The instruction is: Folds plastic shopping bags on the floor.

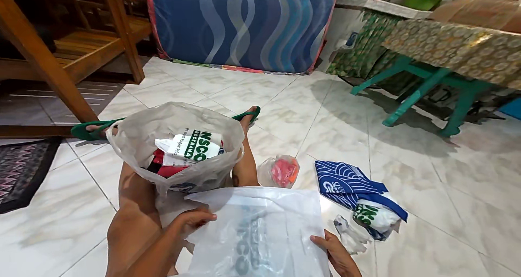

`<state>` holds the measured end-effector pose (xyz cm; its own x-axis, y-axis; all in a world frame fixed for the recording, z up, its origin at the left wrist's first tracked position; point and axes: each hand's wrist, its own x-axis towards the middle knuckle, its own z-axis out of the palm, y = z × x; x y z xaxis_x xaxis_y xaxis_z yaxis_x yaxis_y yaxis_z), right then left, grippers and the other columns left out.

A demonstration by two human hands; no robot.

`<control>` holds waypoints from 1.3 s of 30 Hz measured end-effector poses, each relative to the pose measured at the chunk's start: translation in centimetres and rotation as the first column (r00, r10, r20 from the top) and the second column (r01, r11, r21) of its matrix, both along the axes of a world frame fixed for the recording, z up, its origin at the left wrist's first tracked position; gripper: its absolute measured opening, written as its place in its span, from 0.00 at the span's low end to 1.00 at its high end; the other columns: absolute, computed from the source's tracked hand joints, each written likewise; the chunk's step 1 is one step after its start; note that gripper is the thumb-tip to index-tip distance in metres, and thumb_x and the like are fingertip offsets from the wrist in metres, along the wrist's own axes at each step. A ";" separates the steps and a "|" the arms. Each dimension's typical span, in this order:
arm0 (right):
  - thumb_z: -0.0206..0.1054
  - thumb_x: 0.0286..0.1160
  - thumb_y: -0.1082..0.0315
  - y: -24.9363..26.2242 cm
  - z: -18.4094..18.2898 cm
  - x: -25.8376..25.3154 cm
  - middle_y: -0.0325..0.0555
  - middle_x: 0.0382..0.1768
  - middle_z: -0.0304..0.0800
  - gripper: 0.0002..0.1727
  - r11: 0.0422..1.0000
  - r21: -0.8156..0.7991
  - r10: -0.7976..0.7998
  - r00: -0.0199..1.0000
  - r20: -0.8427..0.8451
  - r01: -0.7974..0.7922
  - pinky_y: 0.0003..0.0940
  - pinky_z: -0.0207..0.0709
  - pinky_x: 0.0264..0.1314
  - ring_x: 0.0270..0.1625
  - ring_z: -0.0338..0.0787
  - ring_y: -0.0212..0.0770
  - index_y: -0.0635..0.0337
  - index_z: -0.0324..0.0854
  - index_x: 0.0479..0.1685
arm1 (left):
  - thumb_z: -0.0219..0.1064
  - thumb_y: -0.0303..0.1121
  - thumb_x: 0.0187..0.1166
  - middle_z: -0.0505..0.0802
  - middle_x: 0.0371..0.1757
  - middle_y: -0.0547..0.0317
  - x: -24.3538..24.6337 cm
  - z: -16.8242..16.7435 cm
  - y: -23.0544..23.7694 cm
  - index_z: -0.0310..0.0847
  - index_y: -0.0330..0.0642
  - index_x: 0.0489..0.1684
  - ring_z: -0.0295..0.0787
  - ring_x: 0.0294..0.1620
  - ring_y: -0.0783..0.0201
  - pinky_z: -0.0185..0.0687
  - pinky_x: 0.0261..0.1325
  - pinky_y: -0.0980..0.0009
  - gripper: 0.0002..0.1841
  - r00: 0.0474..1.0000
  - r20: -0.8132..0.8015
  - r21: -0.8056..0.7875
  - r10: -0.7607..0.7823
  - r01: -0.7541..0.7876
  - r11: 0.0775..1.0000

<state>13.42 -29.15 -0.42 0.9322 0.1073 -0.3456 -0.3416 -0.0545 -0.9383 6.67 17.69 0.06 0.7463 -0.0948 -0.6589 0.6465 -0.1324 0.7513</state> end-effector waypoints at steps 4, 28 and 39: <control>0.63 0.69 0.85 -0.2 0.6 -0.4 0.42 0.29 0.95 0.10 1.000 -0.005 0.008 1.000 0.000 -0.008 0.28 0.90 0.38 0.30 0.94 0.31 0.67 0.83 0.45 | 0.66 0.23 0.79 0.88 0.49 0.53 -1.1 -0.4 1.7 0.74 0.31 0.68 0.83 0.43 0.70 0.80 0.52 0.69 0.19 0.995 0.067 -0.014 -0.076 0.077 0.997; 0.72 0.71 0.72 2.8 15.7 -4.3 0.16 0.46 0.97 0.18 0.966 0.025 0.175 0.720 0.672 -0.258 0.20 0.86 0.57 0.50 0.91 0.16 0.28 0.94 0.45 | 0.71 0.36 0.76 0.94 0.53 0.91 -15.3 15.2 3.1 0.91 0.73 0.53 0.87 0.54 0.90 0.85 0.59 0.84 0.14 0.316 0.945 0.032 0.090 -0.359 0.933; 0.65 0.62 0.85 8.3 15.1 -3.8 0.23 0.37 0.98 0.22 0.957 0.210 0.063 0.851 0.522 -0.200 0.22 0.88 0.48 0.41 0.93 0.19 0.41 0.92 0.37 | 0.64 0.16 0.74 0.91 0.48 0.61 -16.9 15.0 4.4 0.77 0.24 0.56 0.86 0.50 0.82 0.83 0.59 0.79 0.14 0.512 0.760 0.092 0.401 -0.695 0.713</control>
<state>9.58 -20.90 14.65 0.9396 0.2593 0.2234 0.1765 0.1922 -0.9654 -10.20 22.08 15.07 0.7804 0.6106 0.1348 0.0433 -0.2678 0.9625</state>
